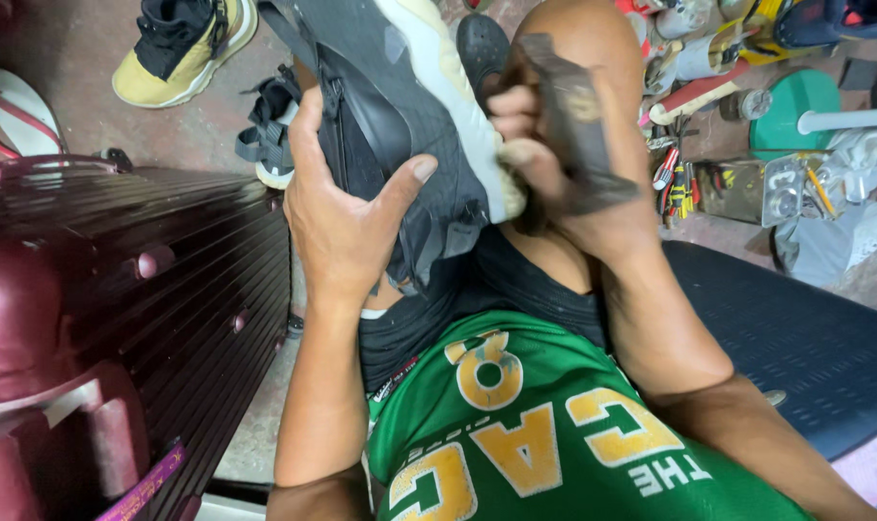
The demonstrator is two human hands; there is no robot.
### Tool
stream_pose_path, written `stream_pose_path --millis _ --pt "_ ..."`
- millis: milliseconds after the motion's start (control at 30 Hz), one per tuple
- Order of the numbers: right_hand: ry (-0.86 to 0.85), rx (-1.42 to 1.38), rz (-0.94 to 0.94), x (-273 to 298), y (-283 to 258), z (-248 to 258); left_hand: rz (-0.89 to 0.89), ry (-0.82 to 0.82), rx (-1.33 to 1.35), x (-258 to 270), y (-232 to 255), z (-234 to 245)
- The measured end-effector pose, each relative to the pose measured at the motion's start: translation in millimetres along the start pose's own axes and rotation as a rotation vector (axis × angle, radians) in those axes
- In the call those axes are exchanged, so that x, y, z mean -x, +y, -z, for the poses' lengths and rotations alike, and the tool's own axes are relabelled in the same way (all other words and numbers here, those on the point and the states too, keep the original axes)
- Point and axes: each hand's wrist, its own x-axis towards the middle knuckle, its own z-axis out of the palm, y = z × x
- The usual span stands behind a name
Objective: The person aligns a detached shoe sole with the upper and presses the edges together by hand. They then use a hammer to tap along the perimeter of the sole to secure it to the shoe.
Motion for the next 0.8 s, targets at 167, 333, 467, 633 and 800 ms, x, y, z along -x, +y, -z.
stream_pose_path --millis 167,333,467,633,800 --pt "-0.03 -0.151 0.06 23 -9 24 0.028 -0.12 0.034 -6 15 12" --pt "-0.085 0.233 0.193 25 1 47 -0.197 -0.093 -0.322 -9 41 5" --pt "-0.137 0.574 0.387 9 7 47 -0.237 -0.079 -0.426 -15 50 7" --pt "-0.151 0.494 0.438 0 -3 40 -0.168 -0.113 -0.422 -27 50 5" --pt "0.024 0.241 0.381 18 -26 58 -0.127 -0.157 -0.272 -28 40 5"
